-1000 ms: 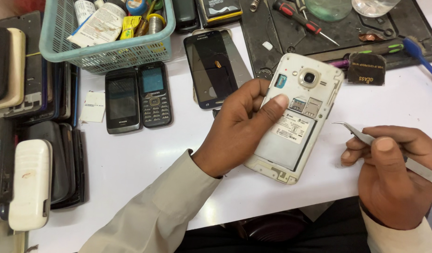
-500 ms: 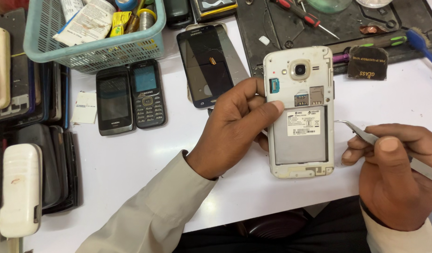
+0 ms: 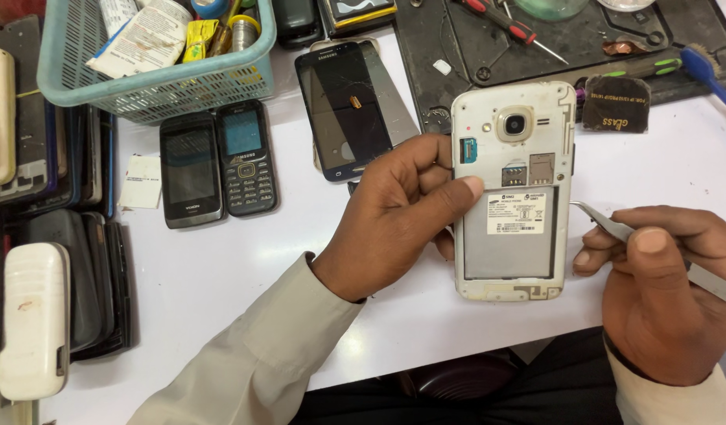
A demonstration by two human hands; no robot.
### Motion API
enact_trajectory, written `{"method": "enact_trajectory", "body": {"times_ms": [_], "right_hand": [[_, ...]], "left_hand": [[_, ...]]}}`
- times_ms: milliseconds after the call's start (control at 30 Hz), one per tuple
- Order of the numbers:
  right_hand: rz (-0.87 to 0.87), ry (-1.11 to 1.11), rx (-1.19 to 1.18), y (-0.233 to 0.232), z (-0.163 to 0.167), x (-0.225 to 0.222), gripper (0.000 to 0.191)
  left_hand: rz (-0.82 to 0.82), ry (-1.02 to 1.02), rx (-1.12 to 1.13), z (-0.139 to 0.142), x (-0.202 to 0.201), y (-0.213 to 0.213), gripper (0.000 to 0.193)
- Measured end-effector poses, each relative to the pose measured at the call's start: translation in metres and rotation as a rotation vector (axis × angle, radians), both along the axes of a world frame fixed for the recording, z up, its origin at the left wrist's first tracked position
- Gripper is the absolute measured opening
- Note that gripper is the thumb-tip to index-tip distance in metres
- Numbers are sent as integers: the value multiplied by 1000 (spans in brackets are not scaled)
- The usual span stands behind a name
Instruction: The person disassembles a white smartphone using a screwdriver and tweezers. They remove the back cover, unscrew internal components, and peel off adhesive residue from the frame. The person then cleans the frame with a cloth and reassembles the phone.
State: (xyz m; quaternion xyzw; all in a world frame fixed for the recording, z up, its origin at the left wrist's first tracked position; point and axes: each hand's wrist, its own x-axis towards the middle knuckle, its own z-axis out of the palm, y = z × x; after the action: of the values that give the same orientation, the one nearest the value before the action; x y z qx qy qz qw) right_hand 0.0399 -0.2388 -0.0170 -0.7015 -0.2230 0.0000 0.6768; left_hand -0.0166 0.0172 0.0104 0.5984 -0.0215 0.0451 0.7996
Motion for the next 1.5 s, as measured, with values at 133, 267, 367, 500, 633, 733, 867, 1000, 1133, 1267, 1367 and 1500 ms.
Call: {"method": "enact_trajectory", "body": {"times_ms": [133, 267, 367, 500, 633, 733, 867, 1000, 1133, 1267, 1367, 1500], "right_hand": [[-23, -1, -13, 1, 1, 0, 26], [-27, 15, -10, 2, 2, 0, 26], [-31, 11, -16, 2, 2, -1, 27], [-31, 9, -22, 3, 3, -1, 28], [-48, 6, -37, 3, 3, -2, 30], [-38, -4, -23, 4, 4, -1, 32], [-49, 18, -17, 3, 3, -1, 33], [-22, 75, -52, 0, 2, 5, 32], [-22, -17, -52, 2, 0, 6, 31], [-87, -64, -155, 8, 4, 3, 27], [-122, -170, -162, 18, 6, 0, 22], [-136, -306, -257, 32, 8, -1, 24]], "left_hand": [[25, -11, 27, 3, -3, 0, 25], [47, -13, 54, 4, -3, -1, 25], [43, -3, 52, 4, -1, 0, 25], [34, 2, 54, 3, -1, 1, 25], [29, 13, 58, 3, -1, 1, 26], [31, 17, 63, 2, 0, 1, 25], [37, 25, 77, 2, 1, 1, 24], [34, 22, 77, 3, 2, 1, 24], [34, 14, 77, 2, 2, 2, 23], [25, 8, 95, -2, 5, 3, 23], [19, 9, 99, -7, 8, 4, 24], [-27, 38, 175, -10, 9, 10, 22]]}}
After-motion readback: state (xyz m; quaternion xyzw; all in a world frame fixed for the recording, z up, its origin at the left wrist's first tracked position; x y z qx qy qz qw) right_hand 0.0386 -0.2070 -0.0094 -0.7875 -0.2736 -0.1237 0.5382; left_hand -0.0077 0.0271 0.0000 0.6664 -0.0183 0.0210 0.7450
